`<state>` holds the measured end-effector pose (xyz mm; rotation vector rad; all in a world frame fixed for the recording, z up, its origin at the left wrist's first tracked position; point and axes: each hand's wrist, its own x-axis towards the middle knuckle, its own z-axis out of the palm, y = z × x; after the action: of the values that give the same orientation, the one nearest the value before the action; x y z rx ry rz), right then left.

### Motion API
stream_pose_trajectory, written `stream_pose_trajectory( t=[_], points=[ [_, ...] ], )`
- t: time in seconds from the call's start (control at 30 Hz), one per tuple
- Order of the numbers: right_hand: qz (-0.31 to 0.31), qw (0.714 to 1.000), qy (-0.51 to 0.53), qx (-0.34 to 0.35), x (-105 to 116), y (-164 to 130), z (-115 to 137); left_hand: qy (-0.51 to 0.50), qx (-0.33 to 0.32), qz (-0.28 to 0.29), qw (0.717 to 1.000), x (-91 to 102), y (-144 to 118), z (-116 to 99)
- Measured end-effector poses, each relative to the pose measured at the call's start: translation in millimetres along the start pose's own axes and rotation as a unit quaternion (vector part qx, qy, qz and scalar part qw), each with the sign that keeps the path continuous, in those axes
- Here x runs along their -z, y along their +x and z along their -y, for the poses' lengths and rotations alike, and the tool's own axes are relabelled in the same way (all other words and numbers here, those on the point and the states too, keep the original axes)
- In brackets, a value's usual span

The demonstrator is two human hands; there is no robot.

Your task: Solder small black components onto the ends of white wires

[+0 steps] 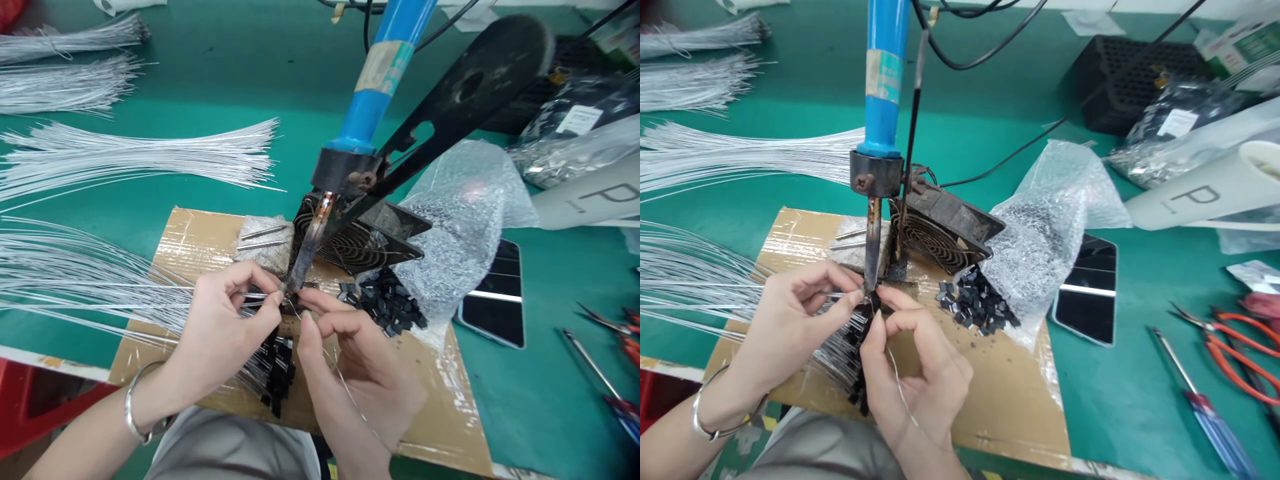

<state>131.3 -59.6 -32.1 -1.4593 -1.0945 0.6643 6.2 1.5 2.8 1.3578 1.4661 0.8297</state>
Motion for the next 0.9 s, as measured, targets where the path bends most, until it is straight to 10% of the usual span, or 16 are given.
stream_pose_trajectory(
  t=[0.9],
  points=[
    [-0.006,1.000,-0.016,0.021,-1.7,-0.1,1.6,0.007,0.013,0.010,1.000,1.2,-0.4,2.2]
  ],
)
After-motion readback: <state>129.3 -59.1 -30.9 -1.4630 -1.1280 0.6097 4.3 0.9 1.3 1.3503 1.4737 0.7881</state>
